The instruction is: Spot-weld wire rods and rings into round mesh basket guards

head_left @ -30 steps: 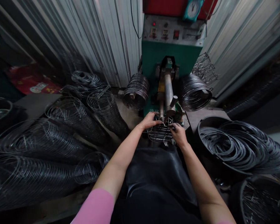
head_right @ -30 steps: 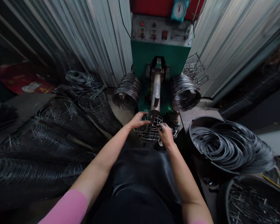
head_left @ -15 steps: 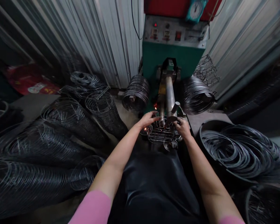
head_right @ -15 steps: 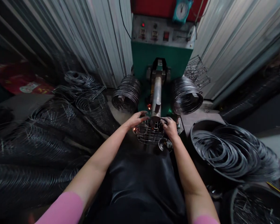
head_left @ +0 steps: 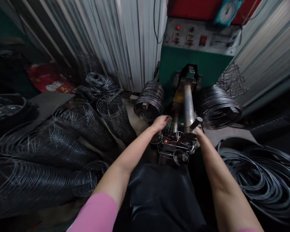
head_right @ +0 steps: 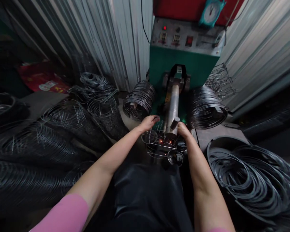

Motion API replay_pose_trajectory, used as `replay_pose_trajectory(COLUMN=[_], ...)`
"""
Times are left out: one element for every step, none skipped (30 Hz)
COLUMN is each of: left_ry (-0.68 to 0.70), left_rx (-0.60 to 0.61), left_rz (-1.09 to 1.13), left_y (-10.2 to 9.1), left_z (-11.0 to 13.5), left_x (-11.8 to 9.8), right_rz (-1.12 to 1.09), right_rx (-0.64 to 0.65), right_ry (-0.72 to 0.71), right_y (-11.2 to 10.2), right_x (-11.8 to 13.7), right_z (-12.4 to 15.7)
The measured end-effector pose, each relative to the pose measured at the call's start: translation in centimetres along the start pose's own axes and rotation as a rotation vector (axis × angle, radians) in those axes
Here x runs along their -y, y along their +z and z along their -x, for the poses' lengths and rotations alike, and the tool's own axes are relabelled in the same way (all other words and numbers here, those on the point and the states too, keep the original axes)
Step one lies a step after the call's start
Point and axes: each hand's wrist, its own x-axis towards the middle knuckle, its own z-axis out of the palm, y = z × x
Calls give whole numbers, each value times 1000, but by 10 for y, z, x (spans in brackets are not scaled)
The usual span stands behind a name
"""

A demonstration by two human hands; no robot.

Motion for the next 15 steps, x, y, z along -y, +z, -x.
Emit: replay_pose_trajectory(left_ry=[33,55,64,60,53,41,22,4,-11,-18,-12,6,37,82,140], left_rx=[12,42,102,186,267,321,335,317,277,233,197,181,182,194,210], left_rz=[30,63,101,150,216,294,365,424,466,489,494,486,468,439,397], left_y=[-7,-12,-17,-18,-18,-14,-10,-4,2,7,11,13,13,11,8], left_z=[7,15,26,36,47,57,66,73,80,85,91,96,103,111,121], left_x=[7,15,25,36,45,54,60,64,66,65,63,59,54,48,41], right_rz=[-4,-10,-16,-21,-25,-28,-28,-26,-22,-15,-7,1,5,6,9], right_rx=[6,4,-2,-6,-5,-2,8,23,37,48,53,55,58,62,74], right_ry=[-1,-1,-4,-12,-22,-33,-43,-51,-54,-51,-45,-39,-37,-42,-51], right_y=[-4,-8,-12,-15,-18,-19,-19,-19,-18,-17,-15,-14,-12,-10,-8], right_x=[0,-1,-1,-1,0,1,2,4,5,7,8,10,11,13,14], right_z=[0,0,1,2,4,7,9,13,16,21,26,31,38,45,53])
